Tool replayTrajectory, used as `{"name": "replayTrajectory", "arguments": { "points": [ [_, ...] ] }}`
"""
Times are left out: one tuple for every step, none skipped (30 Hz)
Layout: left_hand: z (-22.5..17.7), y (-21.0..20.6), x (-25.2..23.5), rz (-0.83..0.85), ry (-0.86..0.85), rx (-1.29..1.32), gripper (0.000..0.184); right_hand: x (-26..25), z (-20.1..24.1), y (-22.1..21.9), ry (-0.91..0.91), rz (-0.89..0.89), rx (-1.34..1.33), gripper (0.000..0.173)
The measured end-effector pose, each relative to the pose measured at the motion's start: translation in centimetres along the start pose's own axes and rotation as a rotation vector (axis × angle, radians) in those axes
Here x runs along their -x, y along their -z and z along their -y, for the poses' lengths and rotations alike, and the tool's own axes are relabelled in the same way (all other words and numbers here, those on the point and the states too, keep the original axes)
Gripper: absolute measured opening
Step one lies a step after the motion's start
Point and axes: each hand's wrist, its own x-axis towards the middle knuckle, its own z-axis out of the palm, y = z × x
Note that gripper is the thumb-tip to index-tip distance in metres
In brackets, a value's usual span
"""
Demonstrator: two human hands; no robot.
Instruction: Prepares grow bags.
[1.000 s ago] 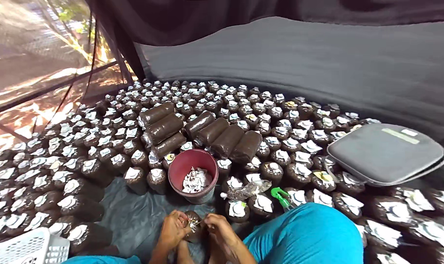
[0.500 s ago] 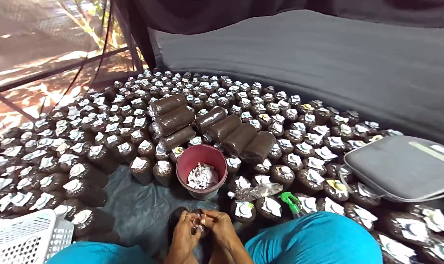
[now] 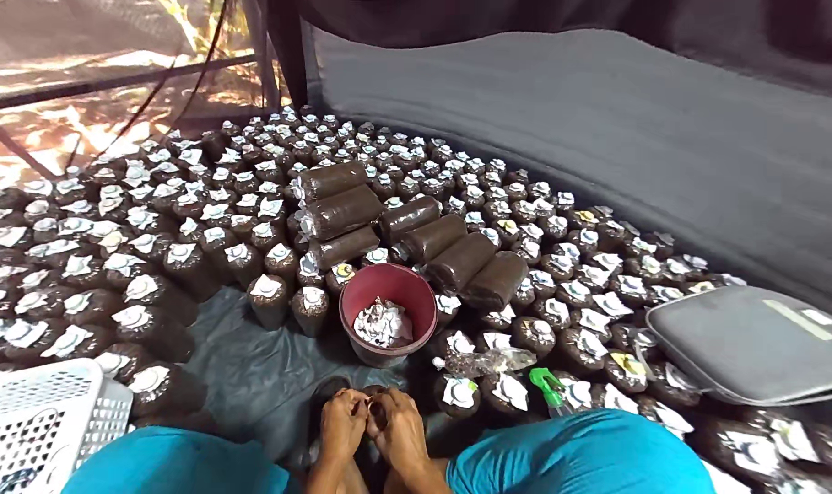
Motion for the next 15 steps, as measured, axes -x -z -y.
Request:
{"name": "replayTrajectory", "arguments": {
  "points": [
    [0.1,0.0,-0.1,0.011,0.014,0.031,0.017,0.0,-0.1,-0.1,-0.01,0.0,-0.019,0.03],
    [0.1,0.1,-0.3,0.039,0.032,0.042,0.016,0.1,-0.3,-0.1,-0.021,0.002,-0.041,0.031],
    [0.1,0.2,-0.4,0.068,0.042,0.03,0.017,0.1,-0.5,-0.1,-0.037,0.013,-0.072,0.031],
    [0.1,0.3,-0.5,0.092,0.046,0.011,0.017,0.2,-0.7,0.0,-0.058,0.029,-0.103,0.032],
    [0.2,0.4,-0.5,0.103,0.04,0.005,0.018,0.3,-0.9,0.1,-0.083,0.043,-0.13,0.034],
    [0.3,0.5,-0.6,0.106,0.031,0.008,0.017,0.3,-1.2,0.3,-0.117,0.07,-0.153,0.036],
    [0.5,0.6,-0.6,0.109,0.028,0.012,0.017,0.3,-1.4,0.5,-0.154,0.109,-0.167,0.04],
    [0.5,0.7,-0.6,0.116,0.03,0.018,0.018,0.2,-1.6,1.0,-0.196,0.16,-0.179,0.045],
    [0.5,0.9,-0.5,0.121,0.034,0.025,0.018,0.1,-1.8,1.5,-0.234,0.199,-0.204,0.05],
    [0.6,0.9,-0.5,0.115,0.033,0.035,0.018,0.0,-2.0,2.1,-0.271,0.221,-0.242,0.052],
    [0.6,1.0,-0.3,0.087,0.022,0.049,0.018,0.0,-2.3,2.7,-0.307,0.233,-0.283,0.051],
    [0.6,1.0,-0.1,0.037,-0.001,0.064,0.018,-0.1,-2.7,3.4,-0.341,0.251,-0.323,0.047],
    [0.3,1.0,0.2,-0.028,-0.036,0.076,0.018,-0.2,-3.3,4.2,-0.375,0.274,-0.353,0.044],
    [-0.1,1.1,0.4,-0.09,-0.085,0.076,0.019,-0.4,-4.0,5.1,-0.416,0.297,-0.369,0.041],
    [-0.7,1.1,0.4,-0.134,-0.134,0.065,0.019,-0.6,-4.8,6.1,-0.465,0.315,-0.371,0.038]
  ]
}}
